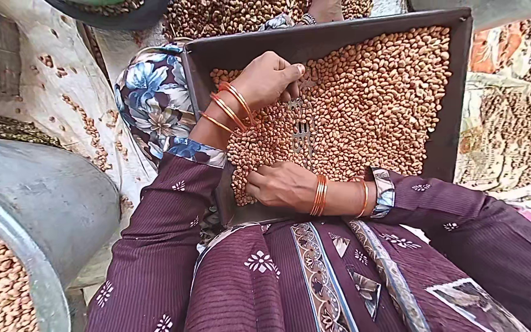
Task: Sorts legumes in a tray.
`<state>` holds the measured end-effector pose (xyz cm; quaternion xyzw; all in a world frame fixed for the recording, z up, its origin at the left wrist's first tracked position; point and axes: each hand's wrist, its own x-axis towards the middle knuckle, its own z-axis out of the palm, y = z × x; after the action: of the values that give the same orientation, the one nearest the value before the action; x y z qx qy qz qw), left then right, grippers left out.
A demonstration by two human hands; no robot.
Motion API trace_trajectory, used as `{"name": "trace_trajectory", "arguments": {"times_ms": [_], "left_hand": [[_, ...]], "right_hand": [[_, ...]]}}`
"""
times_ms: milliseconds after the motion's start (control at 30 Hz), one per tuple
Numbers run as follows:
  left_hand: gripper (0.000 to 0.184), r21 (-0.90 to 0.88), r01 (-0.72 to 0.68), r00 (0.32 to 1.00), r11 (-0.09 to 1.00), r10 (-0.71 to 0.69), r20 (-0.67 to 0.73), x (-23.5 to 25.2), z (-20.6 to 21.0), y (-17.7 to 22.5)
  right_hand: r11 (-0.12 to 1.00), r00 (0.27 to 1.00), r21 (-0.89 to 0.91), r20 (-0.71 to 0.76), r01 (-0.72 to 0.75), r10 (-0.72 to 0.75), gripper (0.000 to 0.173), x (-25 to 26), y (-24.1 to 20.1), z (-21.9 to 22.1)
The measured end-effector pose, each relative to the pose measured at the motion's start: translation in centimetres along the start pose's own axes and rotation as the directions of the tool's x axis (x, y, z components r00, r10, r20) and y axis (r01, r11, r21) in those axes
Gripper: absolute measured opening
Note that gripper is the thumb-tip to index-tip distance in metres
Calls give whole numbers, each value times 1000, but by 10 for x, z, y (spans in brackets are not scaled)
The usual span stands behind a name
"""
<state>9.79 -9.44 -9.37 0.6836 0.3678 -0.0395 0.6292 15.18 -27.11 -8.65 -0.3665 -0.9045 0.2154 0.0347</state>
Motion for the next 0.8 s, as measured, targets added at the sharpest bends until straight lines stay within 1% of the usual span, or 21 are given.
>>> {"name": "trace_trajectory", "arguments": {"times_ms": [67,133,167,200,233,267,333,367,400,433,467,500,533,567,600,633,667,700,733,767,800], "left_hand": [[56,-32,64,994,997,-61,86,-6,0,1],[62,-53,119,972,991,-106,210,-10,3,2],[59,-105,136,961,985,-105,256,-16,4,5],[54,-165,132,954,978,-80,290,-22,3,10],[51,-211,112,950,971,-42,310,-25,2,12],[52,-233,69,956,970,2,294,-25,1,13],[55,-296,-59,965,953,130,228,-17,-1,9],[52,-356,-129,965,925,201,171,-13,-2,6],[48,-427,-168,966,889,234,106,-11,-4,4],[45,-512,-174,973,841,227,42,-11,-7,4],[43,-608,-168,978,776,206,-7,-11,-11,5],[42,-711,-170,980,682,192,-50,-11,-16,6],[41,-804,-183,977,566,194,-86,-11,-21,5],[41,-873,-200,973,445,193,-125,-10,-26,4],[39,-921,-215,971,324,174,-166,-11,-31,2],[37,-949,-235,969,212,132,-211,-12,-34,0],[35,-959,-260,965,111,76,-252,-15,-38,-1],[32,-957,-287,958,37,11,-287,-19,-41,-2],[30,-952,-305,951,3,-41,-305,-24,-43,-4],[28,-949,-314,947,13,-69,-314,-30,-45,-6],[26,-948,-312,946,57,-77,-316,-36,-47,-7]], "right_hand": [[994,983,10,-145,-110,111,14,-2,11,-25],[975,926,-11,-316,-223,208,16,-7,24,-52],[962,898,-15,-364,-271,248,16,-10,31,-64],[953,882,-1,-379,-302,279,17,-16,39,-77],[944,868,10,-391,-330,307,18,-22,47,-88],[928,850,11,-399,-371,345,20,-28,56,-99],[846,794,-12,-351,-533,495,25,-40,74,-115],[763,738,-37,-285,-646,611,29,-44,83,-119],[648,650,-74,-181,-758,738,34,-43,92,-117],[515,523,-122,-50,-849,851,38,-39,99,-110],[410,407,-159,57,-898,912,43,-31,104,-96],[369,351,-153,134,-917,927,49,-22,103,-81],[410,389,-105,178,-906,904,54,-14,98,-70],[509,503,14,178,-861,846,59,-10,91,-63],[605,623,153,145,-782,769,62,-8,86,-60],[679,713,251,72,-690,698,61,-9,83,-59],[713,742,274,1,-645,671,57,-11,82,-64],[718,729,233,-52,-656,682,50,-16,82,-72],[686,685,157,-65,-711,725,42,-22,83,-79],[618,618,69,-29,-783,786,36,-29,85,-84],[531,530,-17,49,-847,847,36,-34,85,-86]]}}
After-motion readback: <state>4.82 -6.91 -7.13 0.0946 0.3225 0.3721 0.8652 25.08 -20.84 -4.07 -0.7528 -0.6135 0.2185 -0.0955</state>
